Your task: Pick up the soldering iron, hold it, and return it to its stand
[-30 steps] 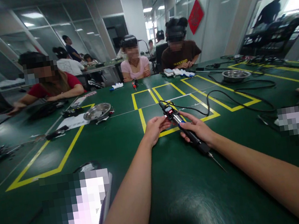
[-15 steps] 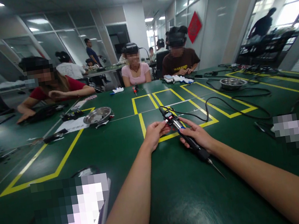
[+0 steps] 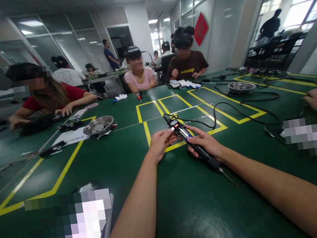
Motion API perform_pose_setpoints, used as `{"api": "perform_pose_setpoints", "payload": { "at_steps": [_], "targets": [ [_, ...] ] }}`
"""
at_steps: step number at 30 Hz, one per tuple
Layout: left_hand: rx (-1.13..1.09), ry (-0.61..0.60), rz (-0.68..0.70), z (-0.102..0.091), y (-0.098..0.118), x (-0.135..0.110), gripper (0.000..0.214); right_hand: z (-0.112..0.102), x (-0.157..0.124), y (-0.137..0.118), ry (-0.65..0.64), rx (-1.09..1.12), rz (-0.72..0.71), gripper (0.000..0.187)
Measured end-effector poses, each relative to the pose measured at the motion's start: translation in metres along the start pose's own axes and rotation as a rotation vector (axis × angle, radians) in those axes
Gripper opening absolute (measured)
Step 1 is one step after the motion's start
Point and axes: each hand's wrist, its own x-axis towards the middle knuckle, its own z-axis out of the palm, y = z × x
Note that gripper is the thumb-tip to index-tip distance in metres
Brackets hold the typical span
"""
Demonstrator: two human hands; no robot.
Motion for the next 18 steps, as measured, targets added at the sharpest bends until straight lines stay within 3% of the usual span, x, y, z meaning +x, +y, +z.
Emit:
{"api": "perform_pose_setpoints", "payload": {
  "at_steps": [6, 18],
  "targets": [
    [-0.030, -0.047, -0.001, -0.003, 0.001, -0.002, 0.024, 0.002, -0.003, -0.006, -0.018, 0.076, 0.011, 0.079],
    [0.100, -0.005, 0.020, 0.008, 0.001, -0.002, 0.026, 0.005, -0.003, -0.008, -0.057, -0.100, 0.018, 0.085]
  ]
}}
